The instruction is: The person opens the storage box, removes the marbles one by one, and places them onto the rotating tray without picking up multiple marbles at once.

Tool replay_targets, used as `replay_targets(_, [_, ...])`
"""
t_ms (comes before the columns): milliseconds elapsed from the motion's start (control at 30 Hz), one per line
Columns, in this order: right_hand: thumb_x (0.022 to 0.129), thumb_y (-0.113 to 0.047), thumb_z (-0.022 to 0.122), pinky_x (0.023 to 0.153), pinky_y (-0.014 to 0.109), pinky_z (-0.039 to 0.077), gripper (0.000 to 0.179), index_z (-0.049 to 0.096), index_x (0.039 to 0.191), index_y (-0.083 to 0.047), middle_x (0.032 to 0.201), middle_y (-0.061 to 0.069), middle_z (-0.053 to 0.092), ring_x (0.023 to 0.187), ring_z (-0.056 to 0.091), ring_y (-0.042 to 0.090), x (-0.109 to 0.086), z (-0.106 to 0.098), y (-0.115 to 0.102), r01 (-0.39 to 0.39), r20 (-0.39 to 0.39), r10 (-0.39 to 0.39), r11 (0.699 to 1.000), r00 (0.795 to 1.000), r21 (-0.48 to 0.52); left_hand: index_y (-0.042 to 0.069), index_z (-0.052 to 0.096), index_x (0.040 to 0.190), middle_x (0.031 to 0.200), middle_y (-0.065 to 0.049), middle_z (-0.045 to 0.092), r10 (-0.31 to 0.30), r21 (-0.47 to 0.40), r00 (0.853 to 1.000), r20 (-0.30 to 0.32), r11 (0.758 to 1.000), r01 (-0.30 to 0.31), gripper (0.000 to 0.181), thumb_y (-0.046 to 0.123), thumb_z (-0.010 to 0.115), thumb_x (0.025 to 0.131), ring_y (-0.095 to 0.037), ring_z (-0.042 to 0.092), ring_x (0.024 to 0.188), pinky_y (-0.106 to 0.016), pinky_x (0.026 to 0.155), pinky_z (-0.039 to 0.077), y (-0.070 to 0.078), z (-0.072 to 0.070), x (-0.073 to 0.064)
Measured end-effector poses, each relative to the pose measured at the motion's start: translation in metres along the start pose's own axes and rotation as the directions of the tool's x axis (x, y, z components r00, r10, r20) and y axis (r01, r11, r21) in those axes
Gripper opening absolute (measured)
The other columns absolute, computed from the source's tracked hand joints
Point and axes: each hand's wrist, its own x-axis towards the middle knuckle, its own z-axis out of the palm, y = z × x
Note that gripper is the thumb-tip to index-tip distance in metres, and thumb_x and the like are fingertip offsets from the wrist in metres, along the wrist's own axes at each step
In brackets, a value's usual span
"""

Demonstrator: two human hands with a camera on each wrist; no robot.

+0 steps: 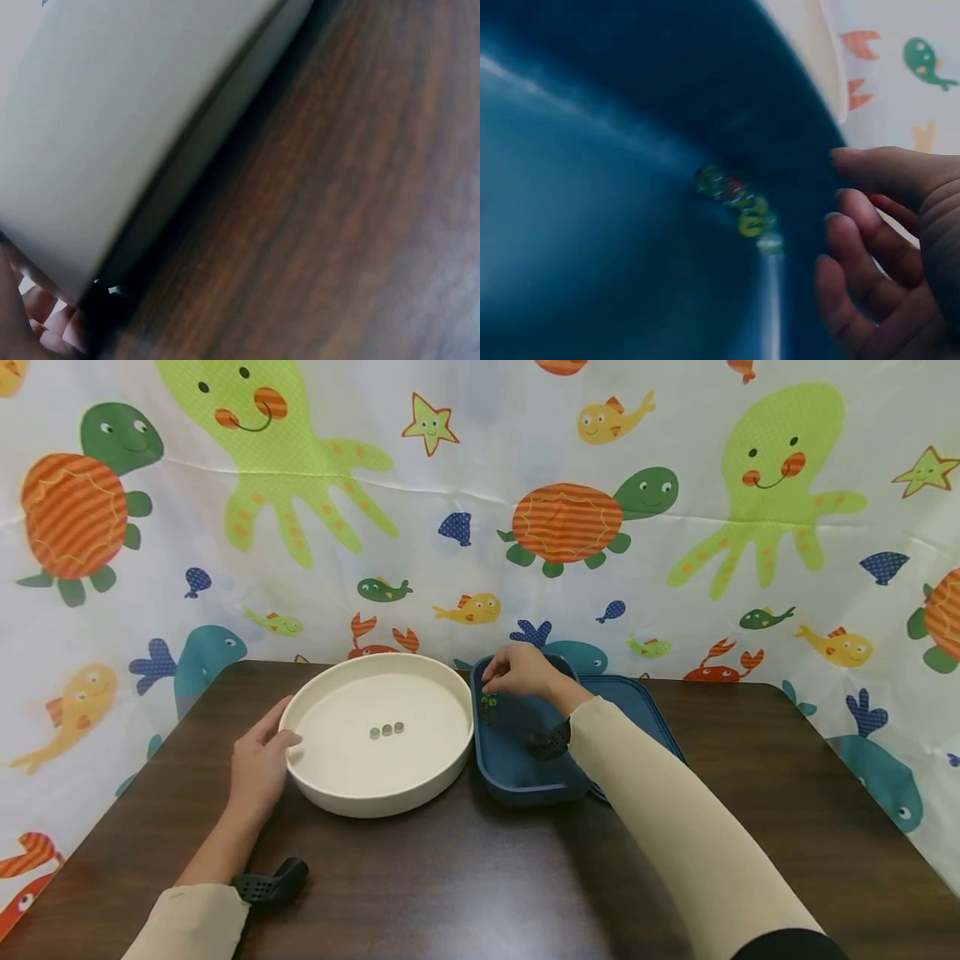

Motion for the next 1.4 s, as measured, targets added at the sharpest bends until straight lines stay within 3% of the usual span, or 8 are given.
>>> replay_targets(200, [0.092, -0.015, 0.07, 0.076, 0.024, 0.055, 0.019, 0.078, 0.107, -0.007, 0.101, 0.008, 0.077, 0.083, 0.061, 0.013, -0.001, 0.009, 0.015, -0.035, 0.13, 0.04, 0.999, 0.991, -0.038, 0.022, 0.033, 0.159, 0.167, -0.003, 0.026, 0.0, 0.0, 1.0, -0.005, 1.0, 0.0, 0.059, 0.02, 0.039, 0.1, -0.03, 0.023, 0.157, -0.054, 0.124, 0.026, 0.001, 0.0, -0.001])
replay_targets(333, [0.092, -0.013, 0.07, 0.073, 0.022, 0.054, 0.017, 0.078, 0.107, -0.007, 0.099, 0.007, 0.076, 0.081, 0.061, 0.012, -0.004, 0.013, 0.023, -0.058, 0.171, 0.06, 0.998, 0.983, -0.014, 0.023, 0.034, 0.159, 0.167, -0.002, 0.027, -0.004, -0.003, 1.0, -0.008, 1.0, 0.004, 0.06, 0.019, 0.04, 0.1, -0.029, 0.022, 0.157, -0.053, 0.125, 0.024, 0.001, -0.001, -0.001])
replay_targets(667, [0.09, -0.015, 0.074, 0.073, 0.022, 0.053, 0.015, 0.079, 0.103, -0.009, 0.098, 0.006, 0.078, 0.08, 0.061, 0.011, -0.005, 0.022, 0.028, -0.027, 0.159, 0.025, 1.0, 0.987, 0.01, 0.026, 0.032, 0.159, 0.167, 0.0, 0.026, -0.022, -0.039, 1.0, -0.006, 0.999, 0.022, 0.06, 0.018, 0.04, 0.1, -0.025, 0.023, 0.157, -0.051, 0.124, 0.027, -0.002, 0.001, -0.002])
replay_targets(1067, [0.09, -0.017, 0.076, 0.082, 0.024, 0.056, 0.014, 0.079, 0.1, -0.009, 0.099, 0.005, 0.077, 0.084, 0.062, 0.012, 0.0, 0.028, 0.026, -0.005, 0.147, 0.012, 0.999, 0.989, -0.044, 0.022, 0.032, 0.159, 0.167, -0.003, 0.025, 0.0, -0.002, 1.0, -0.003, 1.0, 0.0, 0.059, 0.02, 0.038, 0.101, -0.029, 0.022, 0.157, -0.053, 0.124, 0.026, 0.003, -0.001, 0.001])
replay_targets(1400, [0.093, -0.017, 0.071, 0.078, 0.026, 0.057, 0.012, 0.077, 0.101, -0.011, 0.096, 0.004, 0.075, 0.084, 0.063, 0.015, -0.006, 0.008, 0.017, 0.005, 0.142, 0.002, 0.999, 0.99, -0.05, 0.024, 0.032, 0.159, 0.167, -0.001, 0.026, -0.011, -0.009, 1.0, 0.005, 1.0, 0.012, 0.06, 0.02, 0.04, 0.1, -0.028, 0.022, 0.157, -0.053, 0.124, 0.026, 0.001, 0.0, 0.001])
